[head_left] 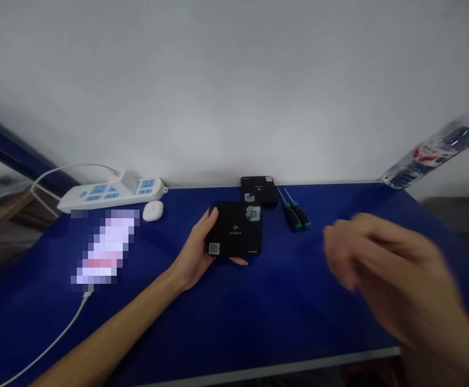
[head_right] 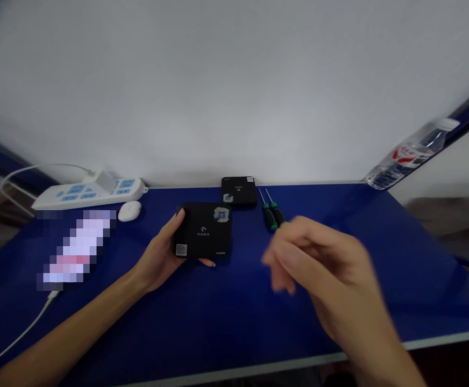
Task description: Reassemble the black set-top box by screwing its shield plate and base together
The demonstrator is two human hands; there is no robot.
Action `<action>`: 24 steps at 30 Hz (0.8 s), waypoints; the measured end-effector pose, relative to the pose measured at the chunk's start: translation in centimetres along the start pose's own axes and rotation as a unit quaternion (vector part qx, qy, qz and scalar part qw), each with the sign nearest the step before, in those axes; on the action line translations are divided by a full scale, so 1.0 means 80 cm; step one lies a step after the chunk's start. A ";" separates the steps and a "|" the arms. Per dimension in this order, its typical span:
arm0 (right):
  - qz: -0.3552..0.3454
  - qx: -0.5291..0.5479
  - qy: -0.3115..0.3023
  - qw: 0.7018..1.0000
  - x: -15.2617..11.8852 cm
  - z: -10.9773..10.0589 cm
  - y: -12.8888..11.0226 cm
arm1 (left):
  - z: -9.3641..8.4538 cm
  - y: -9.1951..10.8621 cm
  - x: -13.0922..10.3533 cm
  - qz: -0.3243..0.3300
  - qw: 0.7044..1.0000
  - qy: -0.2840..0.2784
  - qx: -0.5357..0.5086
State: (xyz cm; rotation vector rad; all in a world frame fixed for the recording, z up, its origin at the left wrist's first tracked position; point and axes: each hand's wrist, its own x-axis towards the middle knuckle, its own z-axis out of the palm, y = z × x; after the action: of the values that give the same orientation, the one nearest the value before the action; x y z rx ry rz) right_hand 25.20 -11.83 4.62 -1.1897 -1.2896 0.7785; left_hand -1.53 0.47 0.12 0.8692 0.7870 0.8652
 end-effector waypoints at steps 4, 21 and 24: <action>0.070 0.004 -0.047 0.996 0.064 0.049 0.042 | 0.000 0.000 -0.002 0.005 1.000 -0.003 -0.010; 0.139 0.147 -0.177 0.963 0.077 0.097 0.114 | -0.002 -0.006 -0.003 -0.021 0.999 -0.025 -0.013; 0.139 0.143 -0.178 0.964 0.072 0.095 0.115 | -0.002 -0.007 -0.004 -0.032 0.999 -0.038 -0.005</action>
State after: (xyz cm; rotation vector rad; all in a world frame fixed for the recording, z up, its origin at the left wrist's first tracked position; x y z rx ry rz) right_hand 20.50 -2.32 -3.33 -1.0343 -1.2530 1.3864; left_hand -1.63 0.05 -0.35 0.8588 0.7399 0.7739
